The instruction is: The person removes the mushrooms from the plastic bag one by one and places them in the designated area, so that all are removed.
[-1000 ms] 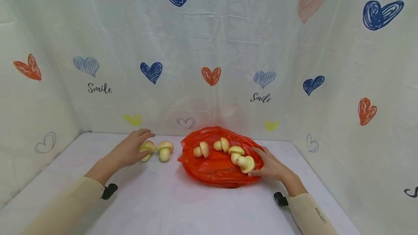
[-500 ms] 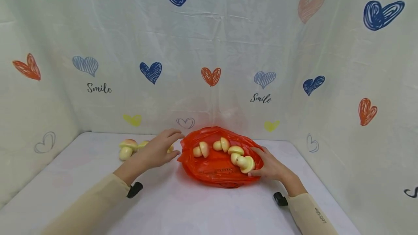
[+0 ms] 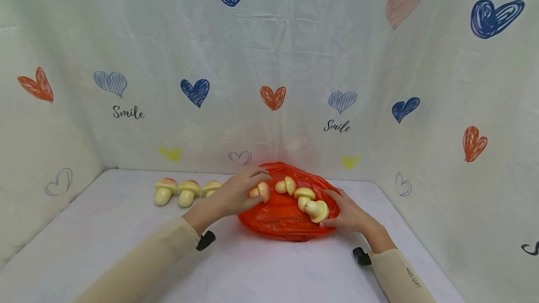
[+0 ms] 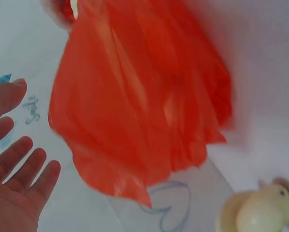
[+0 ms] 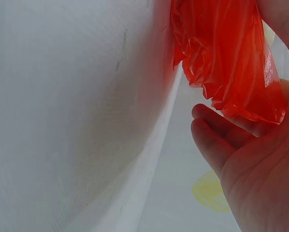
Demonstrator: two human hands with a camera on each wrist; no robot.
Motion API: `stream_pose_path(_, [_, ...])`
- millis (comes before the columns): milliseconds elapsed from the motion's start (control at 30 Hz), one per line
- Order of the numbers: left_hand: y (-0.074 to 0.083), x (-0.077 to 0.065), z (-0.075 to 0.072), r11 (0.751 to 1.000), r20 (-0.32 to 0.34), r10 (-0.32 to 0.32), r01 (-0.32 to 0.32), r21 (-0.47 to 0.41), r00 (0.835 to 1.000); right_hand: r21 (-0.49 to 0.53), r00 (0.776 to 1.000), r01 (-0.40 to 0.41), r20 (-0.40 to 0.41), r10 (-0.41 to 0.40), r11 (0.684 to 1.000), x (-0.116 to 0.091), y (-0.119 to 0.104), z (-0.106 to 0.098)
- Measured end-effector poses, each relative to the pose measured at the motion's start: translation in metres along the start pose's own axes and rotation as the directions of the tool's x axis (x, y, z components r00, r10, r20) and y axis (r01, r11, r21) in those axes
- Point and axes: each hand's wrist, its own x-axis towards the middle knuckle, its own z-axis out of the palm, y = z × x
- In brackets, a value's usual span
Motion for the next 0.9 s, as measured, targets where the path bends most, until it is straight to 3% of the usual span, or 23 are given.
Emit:
stream_pose_path(133, [0.01, 0.011, 0.011, 0.999, 0.047, 0.016, -0.015, -0.031, 0.999, 0.0, 1.0, 0.008, 0.0, -0.008, 1.0, 0.0, 0.0, -0.001])
stream_pose_path(367, [0.021, 0.026, 0.035, 0.988, 0.142, -0.052, 0.071, -0.139, 0.989, 0.014, 1.0, 0.012, 0.006, -0.012, 1.0, 0.001, 0.0, -0.002])
stream_pose_path(600, [0.028, 0.04, 0.051, 0.964, 0.189, -0.088, 0.131, -0.23, 0.978, 0.011, 1.0, 0.008, 0.017, -0.008, 1.0, 0.001, 0.001, -0.001])
stream_pose_path(900, [0.032, 0.055, 0.082, 0.941, 0.264, -0.133, 0.205, -0.268, 0.955, 0.018, 1.0, -0.016, 0.018, 0.016, 1.0, -0.001, 0.003, -0.002])
